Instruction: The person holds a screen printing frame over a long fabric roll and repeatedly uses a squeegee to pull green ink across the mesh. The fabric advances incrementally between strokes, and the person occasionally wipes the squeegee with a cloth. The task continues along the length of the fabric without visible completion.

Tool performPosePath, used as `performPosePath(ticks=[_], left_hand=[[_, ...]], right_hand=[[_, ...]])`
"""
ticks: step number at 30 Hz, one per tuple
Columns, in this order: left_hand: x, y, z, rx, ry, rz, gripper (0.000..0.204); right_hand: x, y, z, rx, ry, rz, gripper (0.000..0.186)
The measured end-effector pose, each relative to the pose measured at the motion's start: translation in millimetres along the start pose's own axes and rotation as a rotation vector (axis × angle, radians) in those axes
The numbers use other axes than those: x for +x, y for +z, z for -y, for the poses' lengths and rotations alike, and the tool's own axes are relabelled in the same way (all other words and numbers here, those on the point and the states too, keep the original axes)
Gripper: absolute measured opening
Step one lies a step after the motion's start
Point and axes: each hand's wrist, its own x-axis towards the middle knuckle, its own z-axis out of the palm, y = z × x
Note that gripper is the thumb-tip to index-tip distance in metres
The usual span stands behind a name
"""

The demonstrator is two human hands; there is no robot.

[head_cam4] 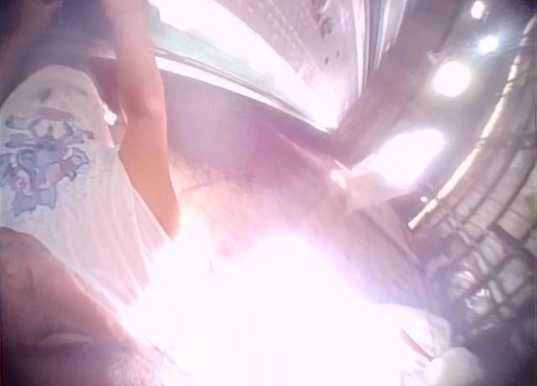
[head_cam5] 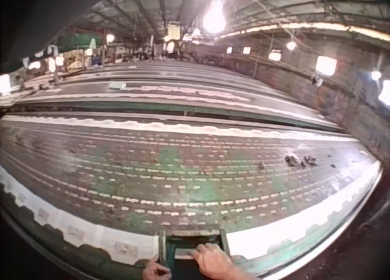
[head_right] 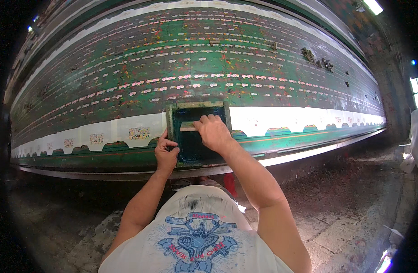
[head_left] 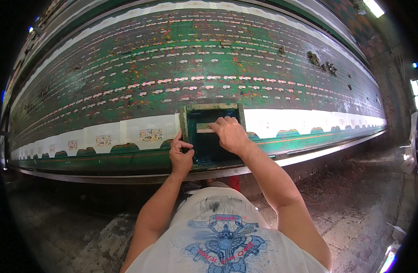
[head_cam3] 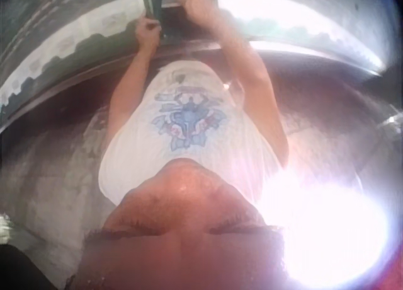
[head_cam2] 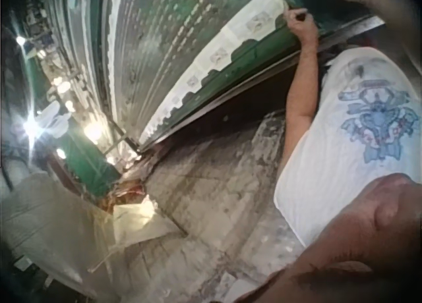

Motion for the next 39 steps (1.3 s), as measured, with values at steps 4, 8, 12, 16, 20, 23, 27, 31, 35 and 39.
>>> performPosePath(ticks=[4, 8, 12, 16, 20, 23, 27, 31, 35, 39], left_hand=[[1.0, 3.3, -7.9, 0.058, 0.057, -0.004, 0.018], [1.9, 3.3, -3.6, 0.07, 0.11, -0.012, 0.018], [1.5, 4.2, -4.3, 0.078, 0.117, -0.012, 0.018], [4.1, 6.1, -2.7, 0.106, 0.175, -0.025, 0.019], [5.7, 7.2, 5.4, 0.138, 0.208, -0.049, 0.019], [4.9, 9.2, -3.7, 0.123, 0.151, -0.068, 0.019], [-3.8, 43.7, -34.1, 0.099, 0.213, -0.066, 0.021], [-12.9, 113.4, -45.1, 0.052, 0.228, -0.022, 0.023], [-23.1, 187.5, -29.6, -0.076, 0.185, -0.033, 0.024], [-33.2, 236.0, -36.7, -0.127, 0.166, 0.003, 0.026]], right_hand=[[-34.6, 1.8, 23.4, 0.012, 0.01, 0.05, 0.052], [-65.5, 2.3, 46.6, 0.033, 0.02, 0.057, 0.053], [-86.3, 2.6, 61.3, 0.058, 0.019, 0.044, 0.045], [-101.2, 0.6, 67.5, 0.132, 0.046, 0.123, 0.06], [-121.6, -2.9, 56.4, 0.309, 0.085, -0.029, 0.053], [-144.8, -6.7, 34.5, 0.372, 0.228, -0.264, 0.048], [-185.2, 13.6, -17.8, 0.678, 0.489, -0.443, 0.041], [-232.6, 15.4, -80.9, 0.916, 0.475, -0.503, 0.036], [-271.5, 3.8, -137.2, 0.907, 0.443, -0.515, 0.035], [-306.4, -1.8, -181.7, 0.933, 0.442, -0.491, 0.037]])
